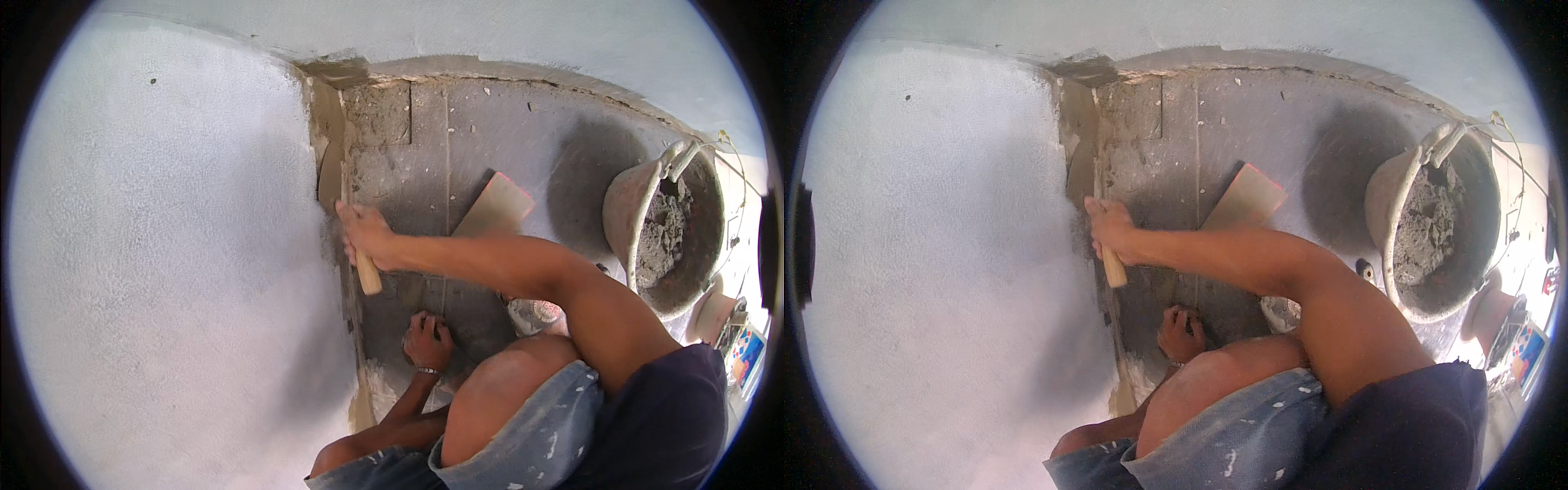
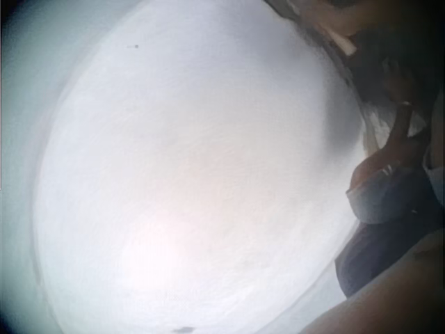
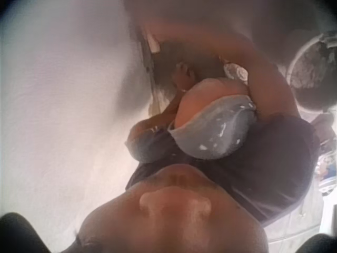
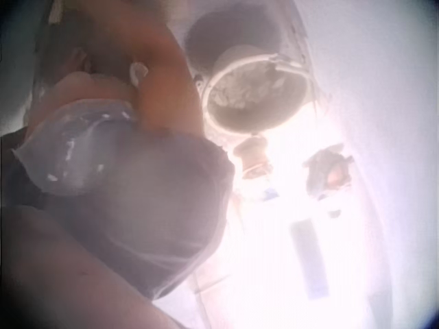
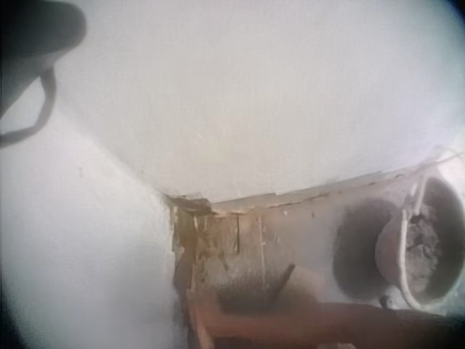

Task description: The person scoops cement from a bucket using a trowel and applies it to a damaged section of a wall near the floor. They repeatedly smooth the cement into the gap between the wall and the tiled floor.

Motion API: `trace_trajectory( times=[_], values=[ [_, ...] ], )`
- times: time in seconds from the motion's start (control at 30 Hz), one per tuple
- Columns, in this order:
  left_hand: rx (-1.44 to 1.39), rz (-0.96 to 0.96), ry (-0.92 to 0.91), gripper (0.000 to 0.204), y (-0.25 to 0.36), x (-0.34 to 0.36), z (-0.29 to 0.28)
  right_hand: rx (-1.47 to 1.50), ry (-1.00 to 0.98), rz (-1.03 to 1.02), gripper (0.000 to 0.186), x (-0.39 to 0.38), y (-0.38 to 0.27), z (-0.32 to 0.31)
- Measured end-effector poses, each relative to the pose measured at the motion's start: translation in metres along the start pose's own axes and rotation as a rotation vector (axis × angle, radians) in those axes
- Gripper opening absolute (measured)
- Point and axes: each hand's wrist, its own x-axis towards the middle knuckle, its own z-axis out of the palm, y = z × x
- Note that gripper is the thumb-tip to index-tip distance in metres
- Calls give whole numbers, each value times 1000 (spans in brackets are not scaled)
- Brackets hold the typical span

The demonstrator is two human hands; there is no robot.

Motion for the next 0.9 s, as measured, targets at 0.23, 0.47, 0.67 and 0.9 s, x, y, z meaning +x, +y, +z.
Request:
trace_trajectory(
  times=[0.23,0.47,0.67,0.9],
  values=[
    [-22,7,-20,11,1,1,-3,59,3,99,41,-7,-1,-4],
    [-34,-15,-34,11,0,1,-3,51,61,89,45,7,-4,-12],
    [-25,-27,-54,10,-3,0,-3,-67,-219,-123,42,-21,6,-1],
    [-29,18,-10,10,-2,0,-6,-40,-72,158,40,-29,13,-14]
  ],
)
